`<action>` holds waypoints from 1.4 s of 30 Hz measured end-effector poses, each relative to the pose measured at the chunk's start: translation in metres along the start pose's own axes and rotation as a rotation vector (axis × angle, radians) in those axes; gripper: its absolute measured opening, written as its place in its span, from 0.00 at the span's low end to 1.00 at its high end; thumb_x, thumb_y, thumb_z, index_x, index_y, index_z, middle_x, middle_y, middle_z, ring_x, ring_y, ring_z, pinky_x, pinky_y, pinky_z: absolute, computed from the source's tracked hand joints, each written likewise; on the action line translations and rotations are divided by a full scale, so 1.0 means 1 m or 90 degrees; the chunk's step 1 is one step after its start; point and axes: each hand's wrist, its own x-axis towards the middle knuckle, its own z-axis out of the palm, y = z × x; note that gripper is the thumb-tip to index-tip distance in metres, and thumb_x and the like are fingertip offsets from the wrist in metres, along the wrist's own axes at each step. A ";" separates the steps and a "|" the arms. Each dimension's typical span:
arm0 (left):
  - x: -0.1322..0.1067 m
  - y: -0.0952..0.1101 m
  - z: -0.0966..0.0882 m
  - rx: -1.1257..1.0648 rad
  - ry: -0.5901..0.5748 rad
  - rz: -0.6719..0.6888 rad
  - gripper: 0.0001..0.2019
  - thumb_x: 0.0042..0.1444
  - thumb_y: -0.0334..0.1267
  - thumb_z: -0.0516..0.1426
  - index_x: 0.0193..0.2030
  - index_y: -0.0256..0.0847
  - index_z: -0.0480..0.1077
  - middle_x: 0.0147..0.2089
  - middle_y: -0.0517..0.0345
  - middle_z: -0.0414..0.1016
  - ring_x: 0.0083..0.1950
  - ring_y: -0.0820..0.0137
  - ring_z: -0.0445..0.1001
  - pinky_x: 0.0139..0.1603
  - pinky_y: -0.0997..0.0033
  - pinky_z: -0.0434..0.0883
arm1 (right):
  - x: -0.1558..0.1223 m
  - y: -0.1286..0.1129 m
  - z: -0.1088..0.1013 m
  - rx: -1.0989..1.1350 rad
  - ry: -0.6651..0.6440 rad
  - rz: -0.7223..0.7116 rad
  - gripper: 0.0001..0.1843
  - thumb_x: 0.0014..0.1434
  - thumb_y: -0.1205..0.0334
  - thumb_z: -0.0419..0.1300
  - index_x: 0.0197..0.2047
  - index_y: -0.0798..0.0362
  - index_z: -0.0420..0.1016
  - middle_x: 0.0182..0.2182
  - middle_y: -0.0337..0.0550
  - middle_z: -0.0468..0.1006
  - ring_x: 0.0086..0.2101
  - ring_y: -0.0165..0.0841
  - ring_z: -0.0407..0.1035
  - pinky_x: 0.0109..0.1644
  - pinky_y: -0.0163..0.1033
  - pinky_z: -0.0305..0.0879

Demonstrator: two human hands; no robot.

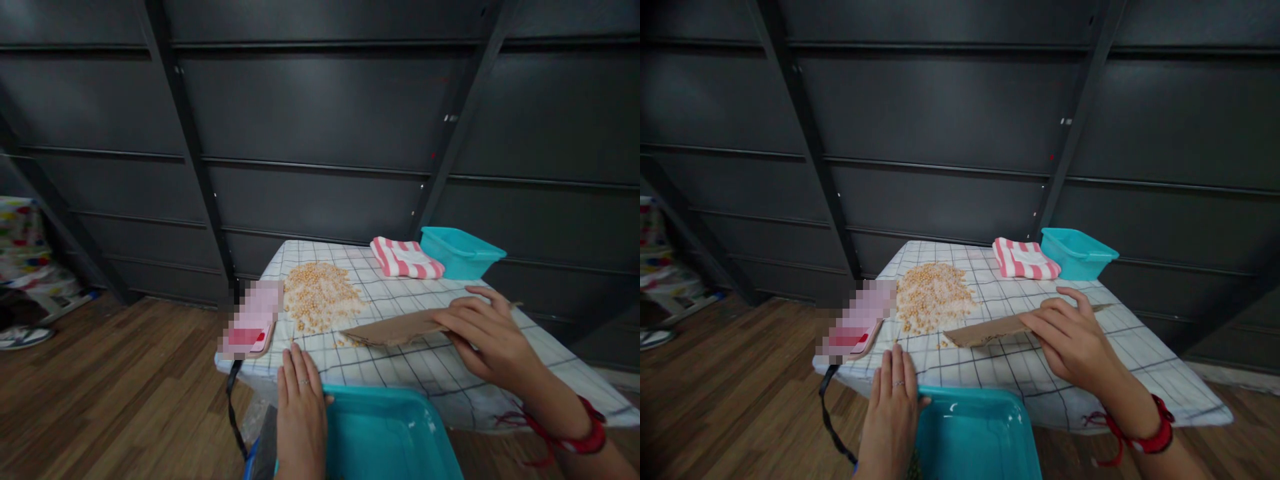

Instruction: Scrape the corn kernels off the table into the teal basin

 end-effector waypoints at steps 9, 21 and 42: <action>0.000 -0.002 -0.001 0.010 -0.015 0.026 0.26 0.47 0.37 0.59 0.53 0.26 0.67 0.58 0.30 0.65 0.58 0.47 0.66 0.53 0.53 0.71 | -0.005 0.003 -0.004 0.032 0.023 -0.008 0.12 0.56 0.74 0.50 0.41 0.52 0.67 0.29 0.40 0.75 0.31 0.33 0.68 0.47 0.50 0.60; -0.003 0.000 0.007 -0.035 0.003 0.022 0.27 0.47 0.36 0.58 0.54 0.24 0.66 0.59 0.27 0.64 0.59 0.45 0.65 0.53 0.49 0.69 | -0.005 0.000 -0.004 0.014 -0.017 -0.037 0.12 0.56 0.75 0.49 0.42 0.54 0.66 0.31 0.42 0.77 0.33 0.33 0.68 0.48 0.51 0.58; -0.007 0.001 0.018 -0.068 0.018 0.003 0.25 0.51 0.33 0.53 0.57 0.29 0.64 0.62 0.34 0.62 0.62 0.49 0.62 0.57 0.48 0.66 | -0.018 0.003 -0.013 0.004 -0.031 -0.012 0.15 0.55 0.75 0.49 0.44 0.50 0.67 0.31 0.39 0.78 0.32 0.33 0.69 0.48 0.51 0.58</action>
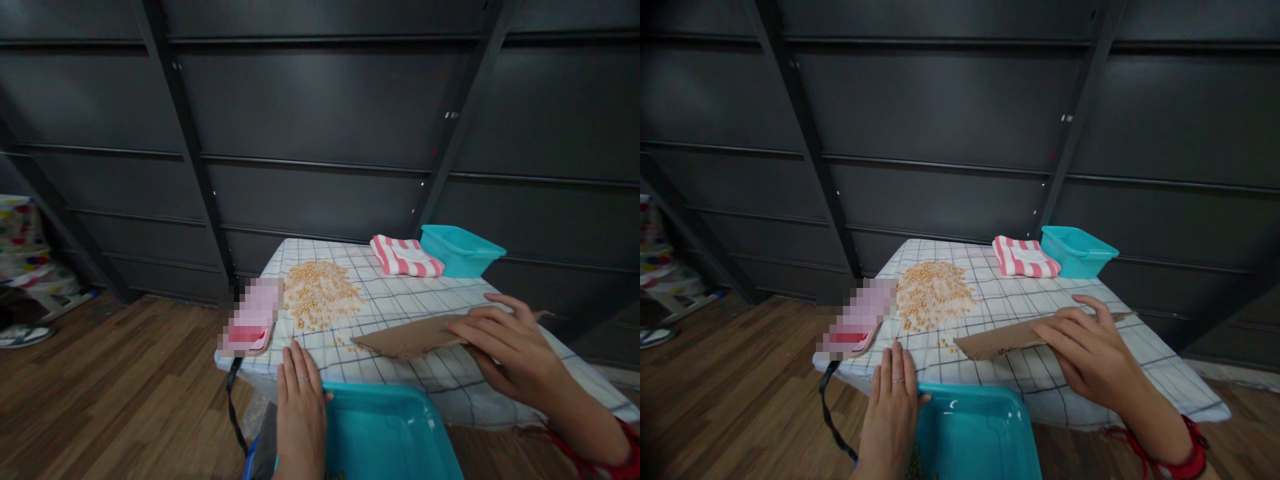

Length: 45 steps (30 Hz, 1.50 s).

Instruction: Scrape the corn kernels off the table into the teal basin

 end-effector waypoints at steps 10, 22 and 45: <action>0.003 0.000 -0.009 0.026 -0.029 0.017 0.24 0.51 0.33 0.53 0.56 0.25 0.65 0.61 0.29 0.62 0.61 0.47 0.63 0.55 0.47 0.67 | 0.001 -0.013 -0.015 -0.026 -0.026 0.028 0.18 0.53 0.76 0.48 0.44 0.50 0.66 0.29 0.38 0.76 0.31 0.33 0.68 0.48 0.50 0.58; 0.006 0.004 -0.016 -0.005 -0.051 0.002 0.25 0.50 0.28 0.54 0.56 0.19 0.62 0.60 0.22 0.60 0.60 0.43 0.63 0.56 0.45 0.66 | 0.014 -0.043 -0.025 -0.111 -0.122 0.097 0.17 0.54 0.76 0.45 0.44 0.54 0.65 0.27 0.41 0.73 0.29 0.35 0.66 0.44 0.53 0.57; 0.000 -0.002 -0.011 0.001 0.003 0.004 0.24 0.53 0.24 0.44 0.56 0.25 0.65 0.60 0.31 0.64 0.60 0.51 0.64 0.55 0.51 0.68 | 0.029 -0.075 -0.048 0.026 -0.011 0.060 0.17 0.53 0.78 0.50 0.44 0.56 0.69 0.29 0.43 0.75 0.33 0.36 0.65 0.51 0.53 0.57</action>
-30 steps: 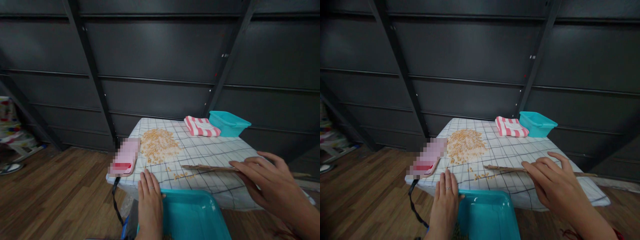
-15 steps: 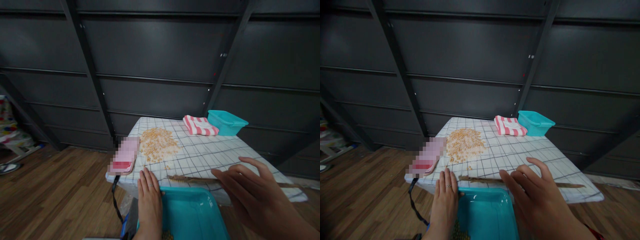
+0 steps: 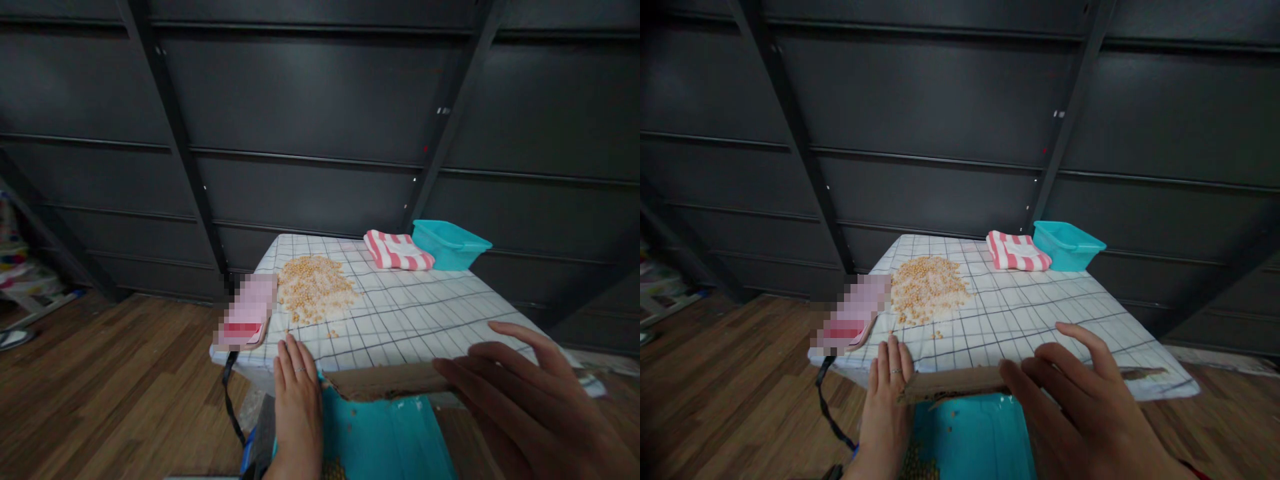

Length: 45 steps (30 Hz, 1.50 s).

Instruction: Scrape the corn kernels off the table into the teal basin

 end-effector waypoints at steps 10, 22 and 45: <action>0.004 0.004 -0.007 -0.033 -0.064 -0.008 0.25 0.52 0.27 0.51 0.57 0.18 0.61 0.61 0.21 0.59 0.61 0.43 0.61 0.56 0.45 0.65 | -0.005 0.021 -0.001 -0.164 -0.053 -0.010 0.17 0.54 0.76 0.46 0.43 0.53 0.67 0.25 0.39 0.71 0.28 0.35 0.65 0.43 0.51 0.57; 0.008 0.006 -0.017 0.009 -0.087 0.003 0.25 0.52 0.29 0.54 0.56 0.18 0.62 0.60 0.21 0.60 0.60 0.43 0.62 0.55 0.46 0.67 | -0.019 0.036 0.010 -0.219 -0.121 0.032 0.14 0.54 0.75 0.46 0.42 0.54 0.65 0.27 0.44 0.74 0.30 0.38 0.66 0.44 0.53 0.57; 0.010 0.007 -0.022 0.106 -0.103 0.011 0.25 0.51 0.35 0.57 0.56 0.23 0.64 0.59 0.28 0.63 0.59 0.47 0.65 0.54 0.54 0.69 | -0.027 0.028 -0.004 -0.082 -0.022 0.006 0.14 0.56 0.76 0.48 0.42 0.53 0.67 0.28 0.42 0.74 0.32 0.35 0.66 0.49 0.53 0.57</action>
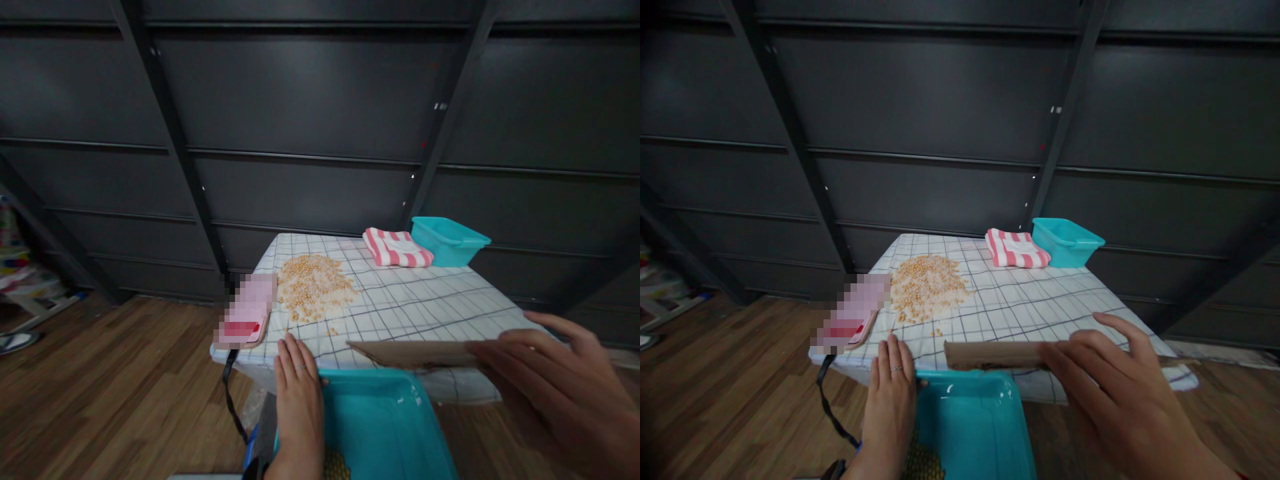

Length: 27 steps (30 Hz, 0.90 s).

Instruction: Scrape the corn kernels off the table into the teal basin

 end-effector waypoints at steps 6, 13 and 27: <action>0.000 0.000 0.002 -0.011 0.000 0.000 0.27 0.50 0.37 0.58 0.56 0.23 0.64 0.59 0.28 0.63 0.59 0.47 0.64 0.54 0.53 0.69 | 0.033 -0.002 0.030 -0.013 -0.012 0.011 0.16 0.52 0.77 0.46 0.41 0.52 0.65 0.24 0.36 0.73 0.28 0.32 0.65 0.47 0.50 0.55; -0.001 0.002 0.009 -0.078 0.005 -0.021 0.26 0.50 0.34 0.58 0.56 0.25 0.64 0.61 0.28 0.61 0.61 0.45 0.61 0.57 0.49 0.66 | 0.049 -0.009 0.043 -0.018 -0.010 0.001 0.16 0.50 0.78 0.47 0.37 0.52 0.68 0.23 0.37 0.74 0.28 0.33 0.64 0.48 0.48 0.53; -0.001 0.001 0.009 -0.071 -0.007 -0.010 0.26 0.51 0.33 0.57 0.57 0.22 0.63 0.61 0.25 0.59 0.62 0.45 0.60 0.57 0.48 0.65 | 0.050 -0.012 0.041 0.001 -0.016 -0.011 0.15 0.51 0.77 0.47 0.36 0.53 0.68 0.23 0.38 0.72 0.27 0.33 0.63 0.47 0.49 0.54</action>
